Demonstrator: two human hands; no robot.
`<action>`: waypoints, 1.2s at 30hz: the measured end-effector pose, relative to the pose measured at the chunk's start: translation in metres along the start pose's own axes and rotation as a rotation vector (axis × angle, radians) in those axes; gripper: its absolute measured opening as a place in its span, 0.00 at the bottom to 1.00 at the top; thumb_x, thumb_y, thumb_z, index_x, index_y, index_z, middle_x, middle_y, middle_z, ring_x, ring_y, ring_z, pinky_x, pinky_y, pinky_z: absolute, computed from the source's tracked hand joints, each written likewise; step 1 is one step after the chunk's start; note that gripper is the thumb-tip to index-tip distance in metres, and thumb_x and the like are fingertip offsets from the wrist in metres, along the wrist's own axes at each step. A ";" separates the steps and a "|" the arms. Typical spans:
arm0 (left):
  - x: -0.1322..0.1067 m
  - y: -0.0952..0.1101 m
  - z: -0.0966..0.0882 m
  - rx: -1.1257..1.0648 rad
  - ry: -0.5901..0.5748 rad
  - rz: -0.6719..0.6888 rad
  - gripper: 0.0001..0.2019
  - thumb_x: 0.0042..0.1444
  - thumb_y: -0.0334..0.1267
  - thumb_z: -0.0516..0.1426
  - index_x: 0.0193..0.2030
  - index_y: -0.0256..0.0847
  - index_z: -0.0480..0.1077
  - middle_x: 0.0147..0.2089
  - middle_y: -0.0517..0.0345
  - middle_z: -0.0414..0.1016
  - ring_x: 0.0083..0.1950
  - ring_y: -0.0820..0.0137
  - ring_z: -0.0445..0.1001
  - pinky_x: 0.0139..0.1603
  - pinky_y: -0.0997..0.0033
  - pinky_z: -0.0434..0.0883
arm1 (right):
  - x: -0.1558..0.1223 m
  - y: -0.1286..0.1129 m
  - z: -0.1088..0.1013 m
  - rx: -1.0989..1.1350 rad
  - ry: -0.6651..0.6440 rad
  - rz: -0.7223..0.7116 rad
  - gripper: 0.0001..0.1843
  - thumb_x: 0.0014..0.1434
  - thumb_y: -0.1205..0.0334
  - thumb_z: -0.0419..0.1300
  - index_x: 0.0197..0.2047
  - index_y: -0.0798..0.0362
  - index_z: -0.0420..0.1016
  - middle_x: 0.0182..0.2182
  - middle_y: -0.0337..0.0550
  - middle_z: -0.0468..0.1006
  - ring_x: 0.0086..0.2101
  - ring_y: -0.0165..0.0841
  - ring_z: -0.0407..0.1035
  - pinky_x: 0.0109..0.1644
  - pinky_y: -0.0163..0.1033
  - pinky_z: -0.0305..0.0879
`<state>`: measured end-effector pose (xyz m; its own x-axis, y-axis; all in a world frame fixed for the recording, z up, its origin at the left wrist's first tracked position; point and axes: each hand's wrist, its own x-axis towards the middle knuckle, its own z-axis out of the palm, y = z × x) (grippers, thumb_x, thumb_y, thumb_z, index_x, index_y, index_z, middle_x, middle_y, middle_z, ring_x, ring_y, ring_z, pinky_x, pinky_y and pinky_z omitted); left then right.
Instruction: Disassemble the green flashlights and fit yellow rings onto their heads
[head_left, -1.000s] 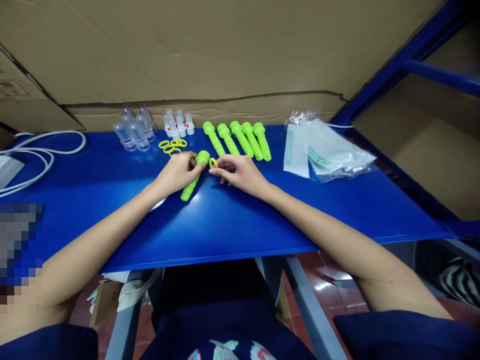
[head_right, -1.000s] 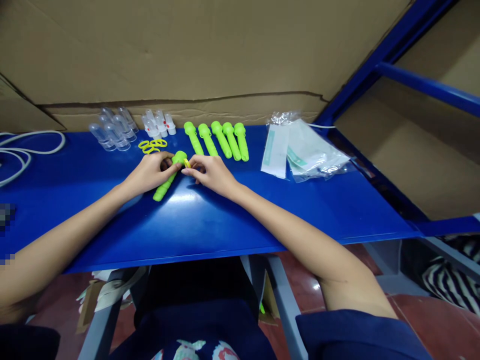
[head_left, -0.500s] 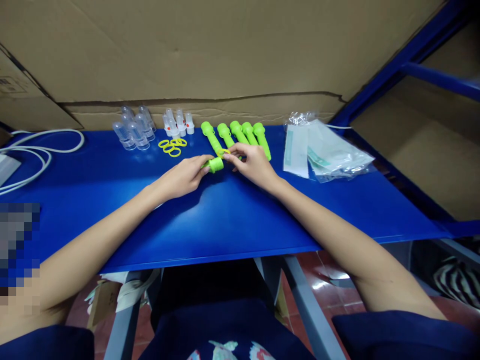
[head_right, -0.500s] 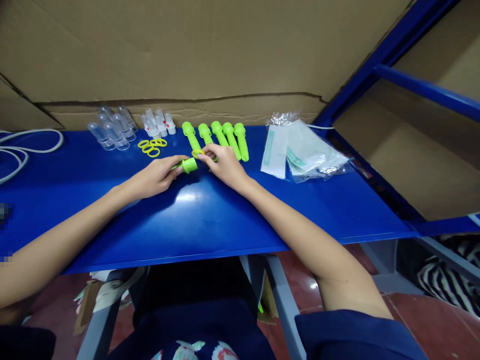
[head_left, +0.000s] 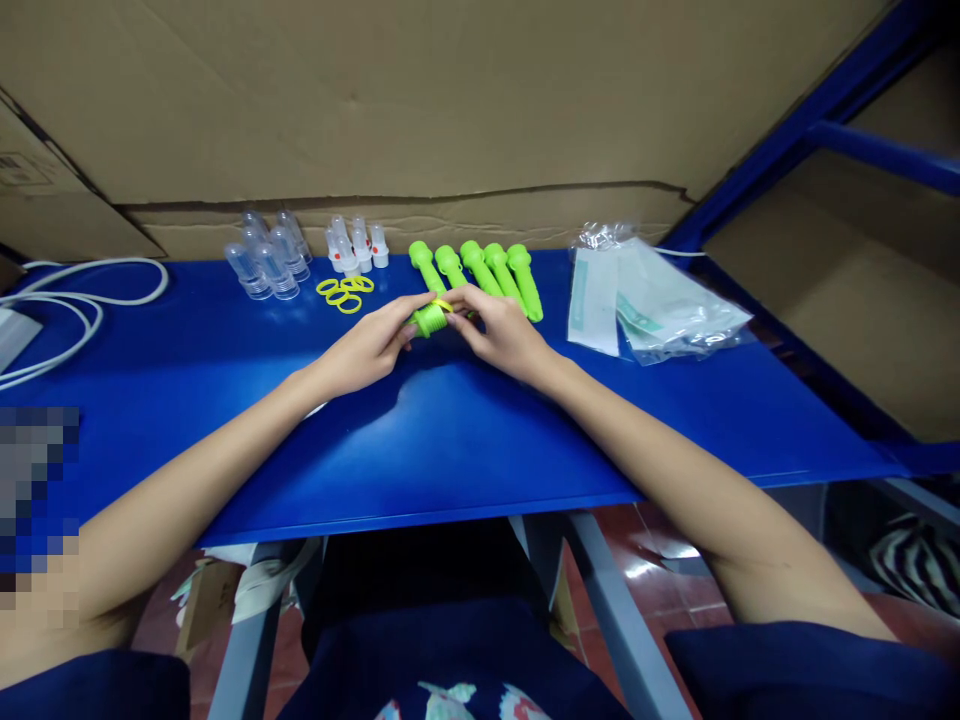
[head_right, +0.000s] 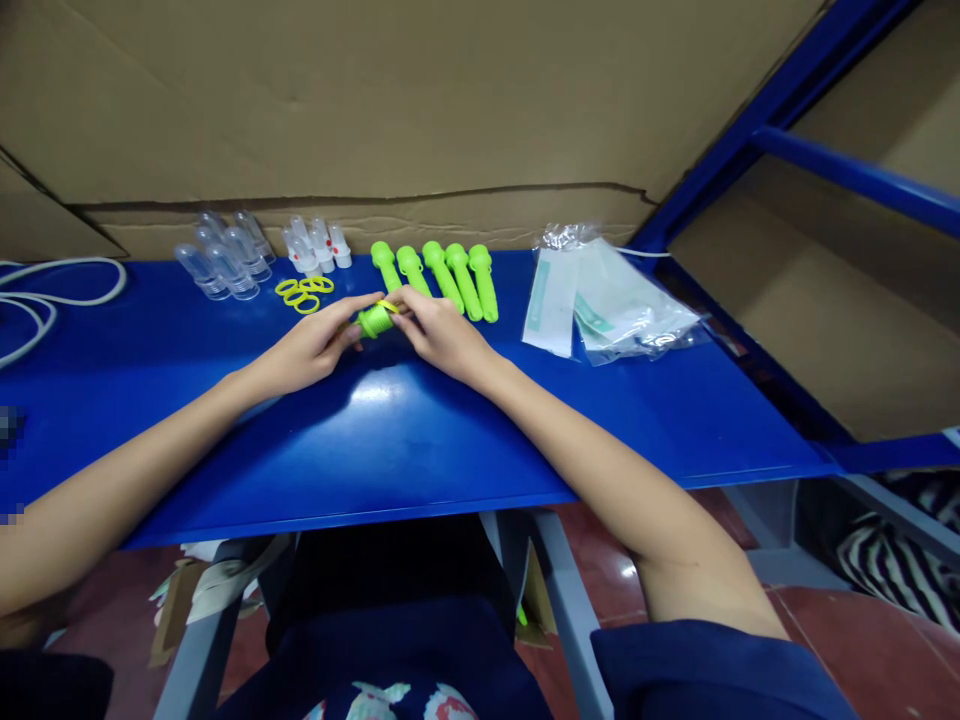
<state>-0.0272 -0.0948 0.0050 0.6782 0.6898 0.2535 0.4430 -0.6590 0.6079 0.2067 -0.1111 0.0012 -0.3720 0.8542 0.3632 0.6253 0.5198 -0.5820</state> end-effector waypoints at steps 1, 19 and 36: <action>0.000 0.001 0.000 -0.007 0.001 -0.007 0.26 0.73 0.36 0.48 0.76 0.40 0.62 0.71 0.42 0.74 0.45 0.67 0.80 0.59 0.60 0.78 | 0.000 -0.001 0.000 0.001 -0.001 0.011 0.15 0.75 0.62 0.54 0.58 0.47 0.80 0.48 0.49 0.85 0.47 0.46 0.81 0.54 0.55 0.77; 0.000 0.005 -0.005 -0.443 -0.014 -0.138 0.21 0.69 0.50 0.60 0.62 0.44 0.65 0.45 0.56 0.75 0.34 0.74 0.73 0.31 0.76 0.70 | 0.005 0.023 0.003 0.236 0.074 -0.115 0.26 0.62 0.37 0.72 0.46 0.51 0.75 0.35 0.40 0.72 0.31 0.32 0.65 0.35 0.41 0.66; 0.002 0.001 -0.004 -0.696 -0.010 -0.097 0.26 0.60 0.52 0.71 0.53 0.46 0.63 0.50 0.57 0.72 0.32 0.79 0.73 0.23 0.81 0.67 | 0.011 0.018 0.012 0.482 0.097 -0.100 0.35 0.50 0.25 0.74 0.40 0.47 0.74 0.26 0.33 0.61 0.26 0.27 0.51 0.30 0.37 0.51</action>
<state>-0.0274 -0.0928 0.0091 0.6613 0.7309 0.1687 0.0256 -0.2467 0.9687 0.2060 -0.0924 -0.0141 -0.3343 0.8070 0.4869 0.1932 0.5643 -0.8026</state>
